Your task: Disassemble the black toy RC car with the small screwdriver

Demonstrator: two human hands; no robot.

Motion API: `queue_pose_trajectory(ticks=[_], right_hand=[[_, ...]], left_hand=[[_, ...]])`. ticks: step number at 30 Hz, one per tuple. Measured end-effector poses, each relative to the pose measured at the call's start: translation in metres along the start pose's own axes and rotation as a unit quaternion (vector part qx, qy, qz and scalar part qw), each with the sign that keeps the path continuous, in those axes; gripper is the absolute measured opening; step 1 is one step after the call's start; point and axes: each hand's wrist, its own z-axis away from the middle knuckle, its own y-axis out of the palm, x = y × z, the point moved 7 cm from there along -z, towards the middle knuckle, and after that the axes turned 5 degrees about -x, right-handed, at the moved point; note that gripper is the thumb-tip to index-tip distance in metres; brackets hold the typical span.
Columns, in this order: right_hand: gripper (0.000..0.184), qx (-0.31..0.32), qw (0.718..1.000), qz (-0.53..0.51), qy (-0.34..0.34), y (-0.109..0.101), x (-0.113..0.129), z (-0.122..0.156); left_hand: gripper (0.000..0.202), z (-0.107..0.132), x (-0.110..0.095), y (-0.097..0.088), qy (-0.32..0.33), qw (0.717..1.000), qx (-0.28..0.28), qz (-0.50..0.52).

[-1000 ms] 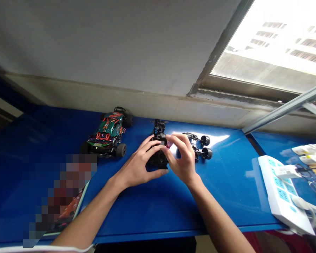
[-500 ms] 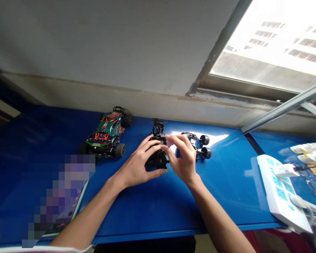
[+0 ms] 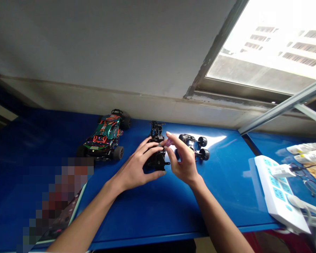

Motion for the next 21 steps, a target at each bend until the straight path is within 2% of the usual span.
queue_pose_trajectory(ticks=[5,9,11,15,21], right_hand=[[0.06,-0.008,1.0,0.013,-0.011,-0.0019,0.0002,0.0004],[0.07,-0.001,1.0,0.001,-0.004,0.0,-0.0003,0.0013],[0.07,-0.003,1.0,0.002,-0.01,0.0003,0.0003,0.0015],[0.061,-0.031,0.999,0.016,-0.017,-0.0027,-0.0001,0.0015],[0.07,-0.007,1.0,-0.024,0.006,-0.0028,-0.004,0.0014]], left_hand=[[0.072,0.0006,0.0014,0.0007,-0.004,1.0,0.004,-0.004],[0.073,-0.0002,-0.0006,0.0001,-0.006,1.0,0.009,-0.002],[0.072,-0.0005,-0.001,-0.0007,-0.013,1.0,0.006,0.0],[0.078,-0.0005,0.0009,-0.0036,-0.036,0.999,-0.013,0.0],[0.085,-0.0017,0.0021,-0.0092,-0.037,0.998,-0.05,-0.003]])
